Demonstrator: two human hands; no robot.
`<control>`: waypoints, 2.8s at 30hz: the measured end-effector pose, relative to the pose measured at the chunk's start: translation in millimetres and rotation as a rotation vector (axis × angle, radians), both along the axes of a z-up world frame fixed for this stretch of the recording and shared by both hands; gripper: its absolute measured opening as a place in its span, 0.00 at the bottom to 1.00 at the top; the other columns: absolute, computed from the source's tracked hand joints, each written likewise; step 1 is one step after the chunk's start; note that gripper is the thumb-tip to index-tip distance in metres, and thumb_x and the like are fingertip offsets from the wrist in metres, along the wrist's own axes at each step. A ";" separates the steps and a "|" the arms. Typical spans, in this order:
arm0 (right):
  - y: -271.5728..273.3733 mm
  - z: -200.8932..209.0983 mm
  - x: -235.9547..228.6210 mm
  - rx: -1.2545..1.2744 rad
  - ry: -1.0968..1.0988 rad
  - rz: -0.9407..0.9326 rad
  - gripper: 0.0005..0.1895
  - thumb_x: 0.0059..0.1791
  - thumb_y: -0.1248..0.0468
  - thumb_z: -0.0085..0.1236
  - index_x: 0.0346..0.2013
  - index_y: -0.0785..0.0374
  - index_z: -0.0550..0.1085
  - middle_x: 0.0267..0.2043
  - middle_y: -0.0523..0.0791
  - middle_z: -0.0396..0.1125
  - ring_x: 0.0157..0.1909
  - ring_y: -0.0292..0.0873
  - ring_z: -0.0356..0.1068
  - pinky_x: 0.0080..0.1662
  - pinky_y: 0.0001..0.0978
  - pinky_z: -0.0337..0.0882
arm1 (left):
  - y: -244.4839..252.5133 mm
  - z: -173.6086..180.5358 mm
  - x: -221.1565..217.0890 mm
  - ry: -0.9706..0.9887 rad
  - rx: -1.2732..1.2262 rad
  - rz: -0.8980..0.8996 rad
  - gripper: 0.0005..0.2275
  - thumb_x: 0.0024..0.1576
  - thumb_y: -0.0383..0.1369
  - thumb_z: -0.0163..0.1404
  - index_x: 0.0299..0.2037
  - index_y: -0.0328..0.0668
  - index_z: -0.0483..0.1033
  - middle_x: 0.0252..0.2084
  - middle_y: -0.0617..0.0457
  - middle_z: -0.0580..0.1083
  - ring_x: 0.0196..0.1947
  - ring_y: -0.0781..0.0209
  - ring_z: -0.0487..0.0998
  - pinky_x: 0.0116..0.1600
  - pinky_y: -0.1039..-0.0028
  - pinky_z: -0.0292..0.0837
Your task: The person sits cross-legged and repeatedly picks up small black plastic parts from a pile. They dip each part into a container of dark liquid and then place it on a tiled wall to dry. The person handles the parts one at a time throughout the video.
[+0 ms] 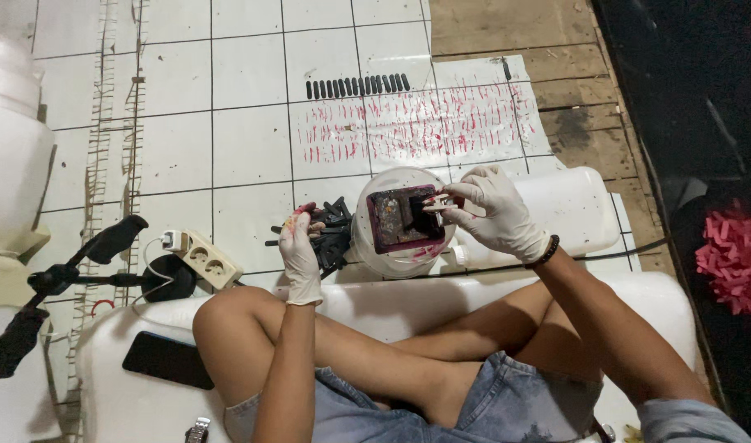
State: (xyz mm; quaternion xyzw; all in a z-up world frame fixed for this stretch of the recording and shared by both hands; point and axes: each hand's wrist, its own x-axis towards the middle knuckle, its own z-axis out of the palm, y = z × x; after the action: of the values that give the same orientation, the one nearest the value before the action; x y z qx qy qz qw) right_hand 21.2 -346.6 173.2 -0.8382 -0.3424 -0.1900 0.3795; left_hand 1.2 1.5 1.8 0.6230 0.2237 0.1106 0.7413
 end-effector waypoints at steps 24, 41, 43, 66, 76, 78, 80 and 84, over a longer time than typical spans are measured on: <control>3.7 67.4 19.7 -0.683 -0.356 0.096 0.14 0.40 0.53 0.65 0.29 0.54 0.69 0.24 0.41 0.59 0.33 0.47 0.66 0.43 0.44 0.67 | -3.6 -20.0 8.8 0.030 -0.025 0.012 0.12 0.61 0.39 0.50 0.51 0.50 0.82 0.42 0.51 0.82 0.32 0.68 0.82 0.34 0.82 0.76; 40.8 123.9 2.2 -1.038 -0.302 0.072 0.11 0.51 0.59 0.49 0.29 0.62 0.64 0.23 0.42 0.49 0.28 0.42 0.56 0.46 0.33 0.65 | -5.7 -1.8 15.2 0.189 0.067 -0.004 0.14 0.58 0.46 0.51 0.50 0.63 0.83 0.30 0.57 0.81 0.31 0.69 0.77 0.35 0.82 0.69; 43.7 130.6 -0.9 -1.283 -0.773 0.064 0.08 0.48 0.61 0.51 0.30 0.62 0.65 0.24 0.44 0.54 0.26 0.44 0.58 0.43 0.33 0.67 | -6.0 -0.5 14.6 0.191 0.062 -0.010 0.13 0.58 0.46 0.50 0.50 0.63 0.83 0.29 0.57 0.81 0.30 0.70 0.77 0.35 0.83 0.69; 62.4 35.0 -150.9 1.420 1.040 -0.306 0.09 0.50 0.64 0.62 0.39 0.69 0.76 0.31 0.46 0.68 0.34 0.43 0.67 0.46 0.34 0.68 | -103.4 158.4 -135.2 -0.199 0.456 -0.253 0.09 0.48 0.39 0.67 0.39 0.62 0.86 0.33 0.65 0.83 0.38 0.69 0.84 0.49 0.79 0.75; 97.0 -31.1 -218.3 2.013 1.318 -0.019 0.20 0.55 0.66 0.50 0.62 0.67 0.71 0.61 0.50 0.70 0.57 0.41 0.70 0.60 0.30 0.69 | -164.3 177.3 -177.4 -0.260 0.327 -0.040 0.08 0.49 0.23 0.63 0.39 0.41 0.83 0.42 0.52 0.83 0.45 0.62 0.83 0.58 0.73 0.77; 108.5 -22.0 -226.8 2.034 1.395 -0.033 0.23 0.54 0.61 0.48 0.64 0.62 0.69 0.65 0.48 0.66 0.66 0.43 0.64 0.70 0.40 0.61 | -169.5 168.2 -180.2 -0.156 0.185 0.030 0.07 0.49 0.23 0.63 0.36 0.39 0.84 0.39 0.51 0.83 0.42 0.62 0.83 0.55 0.73 0.79; 111.7 -29.2 -229.7 2.121 1.400 0.028 0.23 0.54 0.62 0.50 0.64 0.62 0.70 0.65 0.48 0.67 0.64 0.40 0.66 0.69 0.35 0.62 | -168.6 165.4 -183.0 -0.149 0.152 0.031 0.06 0.49 0.23 0.62 0.37 0.38 0.84 0.40 0.50 0.83 0.43 0.62 0.83 0.55 0.73 0.79; 114.1 -43.4 -237.4 2.033 1.355 -0.018 0.24 0.56 0.62 0.46 0.66 0.62 0.67 0.67 0.48 0.65 0.65 0.40 0.64 0.69 0.34 0.61 | -167.3 160.9 -186.0 -0.133 0.003 0.036 0.06 0.51 0.22 0.60 0.37 0.35 0.83 0.42 0.47 0.83 0.44 0.60 0.83 0.54 0.72 0.81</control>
State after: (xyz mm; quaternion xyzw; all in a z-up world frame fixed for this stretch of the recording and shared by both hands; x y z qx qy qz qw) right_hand -216.2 -232.6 129.8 -0.0916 0.2348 0.1014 0.9624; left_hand -184.8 -165.8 162.7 0.6111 0.1849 0.1652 0.7517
